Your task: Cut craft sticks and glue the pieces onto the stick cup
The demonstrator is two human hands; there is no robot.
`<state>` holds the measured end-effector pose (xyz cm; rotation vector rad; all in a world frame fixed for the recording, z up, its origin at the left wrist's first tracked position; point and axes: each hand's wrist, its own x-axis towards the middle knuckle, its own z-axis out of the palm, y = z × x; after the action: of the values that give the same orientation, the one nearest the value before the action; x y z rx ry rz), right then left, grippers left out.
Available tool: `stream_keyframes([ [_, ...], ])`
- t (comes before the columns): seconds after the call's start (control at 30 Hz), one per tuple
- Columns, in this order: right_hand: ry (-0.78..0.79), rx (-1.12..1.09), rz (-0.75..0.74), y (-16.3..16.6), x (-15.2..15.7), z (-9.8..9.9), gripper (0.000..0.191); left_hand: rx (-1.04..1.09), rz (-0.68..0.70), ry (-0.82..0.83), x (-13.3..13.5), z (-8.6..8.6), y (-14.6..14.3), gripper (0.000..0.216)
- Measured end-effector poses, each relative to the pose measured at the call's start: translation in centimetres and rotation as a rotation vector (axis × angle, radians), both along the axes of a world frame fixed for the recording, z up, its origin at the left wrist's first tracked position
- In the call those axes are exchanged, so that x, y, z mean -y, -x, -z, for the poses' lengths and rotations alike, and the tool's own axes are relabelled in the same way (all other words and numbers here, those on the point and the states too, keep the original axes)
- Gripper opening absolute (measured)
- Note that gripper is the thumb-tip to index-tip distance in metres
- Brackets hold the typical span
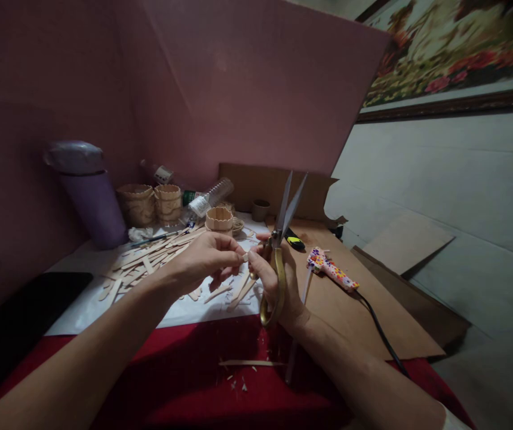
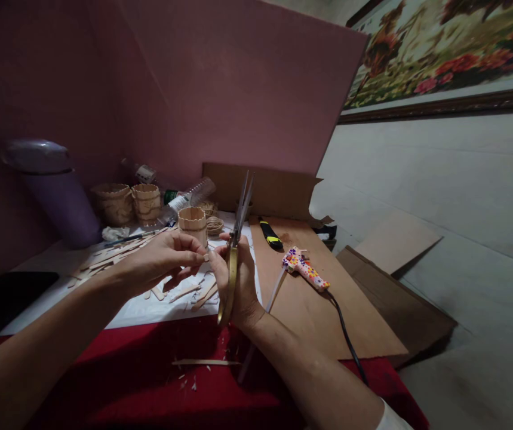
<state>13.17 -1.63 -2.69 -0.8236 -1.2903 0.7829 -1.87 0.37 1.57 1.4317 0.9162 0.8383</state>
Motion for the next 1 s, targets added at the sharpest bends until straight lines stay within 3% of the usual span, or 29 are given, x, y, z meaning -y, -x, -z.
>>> stream_keyframes([
  [0.2,0.09,-0.11,-0.055,0.0,-0.4,0.1,0.032,0.058,-0.019,-0.012,-0.2,0.1,-0.2,0.01],
  [0.43,0.321,-0.406,-0.258,0.0,-1.0,0.0,0.033,0.167,0.052,-0.026,-0.7,0.4,0.0,0.029],
  [0.7,0.376,-0.52,-0.306,0.2,-0.3,-0.5,0.036,0.117,-0.048,-0.17,-0.7,0.7,-0.6,0.022],
  [1.0,0.348,-0.535,-0.29,0.7,-0.1,-0.1,0.048,0.209,-0.09,-0.053,-0.3,0.8,-1.1,0.025],
])
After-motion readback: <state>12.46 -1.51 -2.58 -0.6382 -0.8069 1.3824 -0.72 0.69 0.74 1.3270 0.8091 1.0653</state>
